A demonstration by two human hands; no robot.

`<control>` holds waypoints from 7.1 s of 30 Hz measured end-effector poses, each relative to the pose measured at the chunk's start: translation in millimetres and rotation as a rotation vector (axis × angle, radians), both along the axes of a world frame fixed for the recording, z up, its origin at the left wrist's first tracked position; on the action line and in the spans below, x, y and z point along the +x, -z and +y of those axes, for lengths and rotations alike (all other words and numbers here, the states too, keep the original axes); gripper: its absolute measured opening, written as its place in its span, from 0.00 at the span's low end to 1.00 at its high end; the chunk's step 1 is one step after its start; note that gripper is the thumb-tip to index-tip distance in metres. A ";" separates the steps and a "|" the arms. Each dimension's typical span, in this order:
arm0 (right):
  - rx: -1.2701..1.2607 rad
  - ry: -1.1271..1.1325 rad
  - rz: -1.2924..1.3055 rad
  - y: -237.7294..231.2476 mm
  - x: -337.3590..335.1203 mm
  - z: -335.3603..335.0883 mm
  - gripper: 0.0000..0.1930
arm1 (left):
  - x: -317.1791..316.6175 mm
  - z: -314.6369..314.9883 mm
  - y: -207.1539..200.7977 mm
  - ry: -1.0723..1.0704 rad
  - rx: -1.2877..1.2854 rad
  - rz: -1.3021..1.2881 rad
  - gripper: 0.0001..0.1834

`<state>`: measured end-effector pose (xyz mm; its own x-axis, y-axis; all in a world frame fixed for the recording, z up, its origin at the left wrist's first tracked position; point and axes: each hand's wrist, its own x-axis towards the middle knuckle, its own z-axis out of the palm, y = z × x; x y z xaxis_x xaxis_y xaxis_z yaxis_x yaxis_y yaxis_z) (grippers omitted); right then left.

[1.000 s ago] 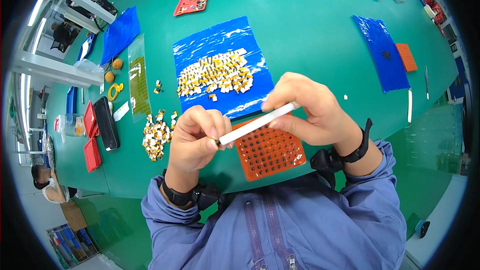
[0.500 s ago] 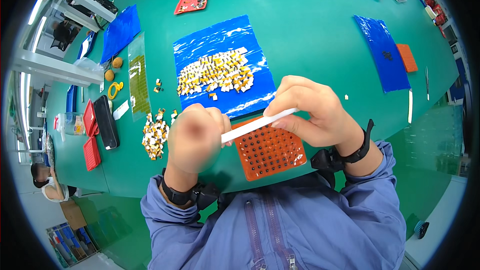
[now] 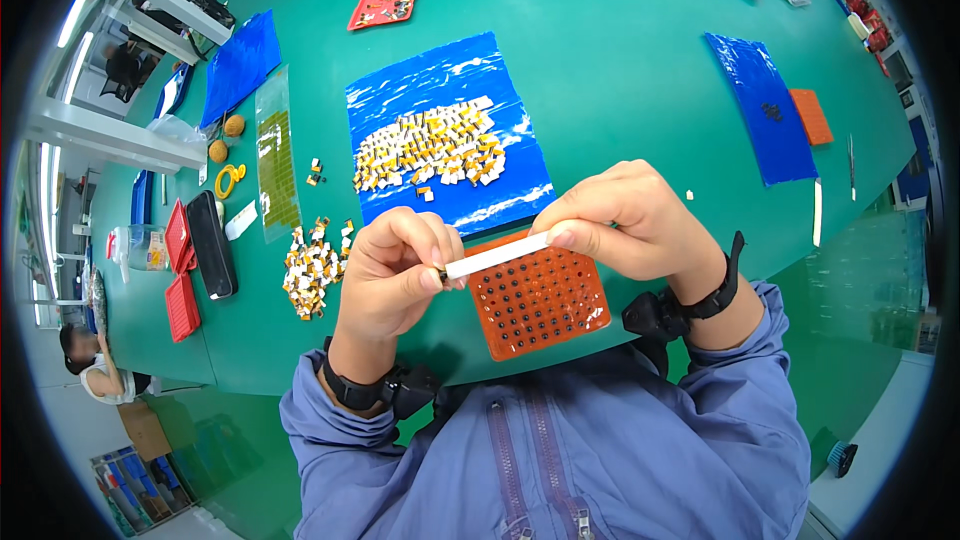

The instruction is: The person repeatedly picks small yellow and white electronic components from a blue sheet and places them into the holes of an orange pegboard. The person uses a white stick-like tool to assist in positioning the components. The task continues in a repetitive loop throughout the clip.

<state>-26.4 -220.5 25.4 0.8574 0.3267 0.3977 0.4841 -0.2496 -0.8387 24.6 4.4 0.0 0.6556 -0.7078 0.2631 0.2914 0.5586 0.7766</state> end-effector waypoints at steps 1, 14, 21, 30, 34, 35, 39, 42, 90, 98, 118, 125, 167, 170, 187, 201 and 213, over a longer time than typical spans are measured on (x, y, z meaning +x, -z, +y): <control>0.000 -0.003 0.003 -0.3 0.1 0.1 0.05 | 0.1 0.3 -0.1 -0.004 0.002 -0.005 0.06; 0.123 0.101 -0.352 -3.6 3.5 9.3 0.07 | 4.2 -1.5 -1.4 -0.359 0.176 -0.040 0.03; 0.046 0.128 -0.428 -3.1 -2.5 28.3 0.07 | 5.4 7.1 -14.6 -0.453 0.466 -0.301 0.05; -0.049 0.150 -0.376 -8.2 -2.9 27.7 0.11 | 30.3 48.9 -32.4 -0.820 1.171 -0.785 0.05; 0.049 0.176 -0.330 -6.9 -3.1 18.8 0.11 | 41.3 83.1 -24.0 -0.694 1.624 -0.747 0.04; 0.081 0.179 -0.320 -6.8 -3.2 15.9 0.10 | 41.3 84.5 -22.6 -0.665 1.578 -0.869 0.04; 0.196 0.240 -0.258 -5.4 -4.9 18.0 0.11 | 43.4 65.3 -11.0 -0.596 1.388 -1.112 0.07; 0.183 0.232 -0.257 -3.8 -5.4 18.2 0.10 | 45.5 32.8 -1.3 -0.645 1.256 -1.136 0.08; 0.034 0.044 -0.017 -4.9 -3.7 3.4 0.03 | 3.1 -1.6 2.1 0.057 -0.088 0.022 0.06; 0.079 0.097 -0.110 -6.3 -2.4 8.8 0.05 | 2.8 -1.3 3.6 0.061 -0.107 0.018 0.05; -0.048 0.080 -0.147 -4.0 -2.0 3.6 0.03 | 3.2 -0.3 2.2 0.062 -0.059 0.004 0.05; 0.033 0.067 -0.096 -0.2 -1.4 6.6 0.04 | 1.9 -0.2 0.2 -0.001 -0.021 -0.041 0.06; 0.339 0.118 -0.168 -7.5 -11.6 6.3 0.06 | 48.9 87.0 -23.4 -0.624 1.707 -0.608 0.05; 0.268 0.127 -0.177 -9.5 -11.6 5.6 0.06 | 51.7 85.9 -14.6 -0.635 1.600 -0.857 0.06; 0.352 0.171 -0.093 -1.9 -8.2 5.7 0.08 | 68.3 25.1 20.7 -0.686 1.229 -0.979 0.06; 0.468 0.054 0.170 -1.1 -7.2 5.0 0.07 | 7.4 0.9 -4.3 -0.019 -0.035 0.031 0.06; 0.478 -0.034 0.283 1.9 -3.8 5.4 0.05 | -1.8 -3.4 -0.2 0.051 -0.129 0.075 0.06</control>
<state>-30.2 -215.1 23.4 0.9443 0.1962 0.2642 0.2246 0.2022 -0.9532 22.8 1.0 0.2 0.6409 -0.7041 0.3056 0.3763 0.6352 0.6744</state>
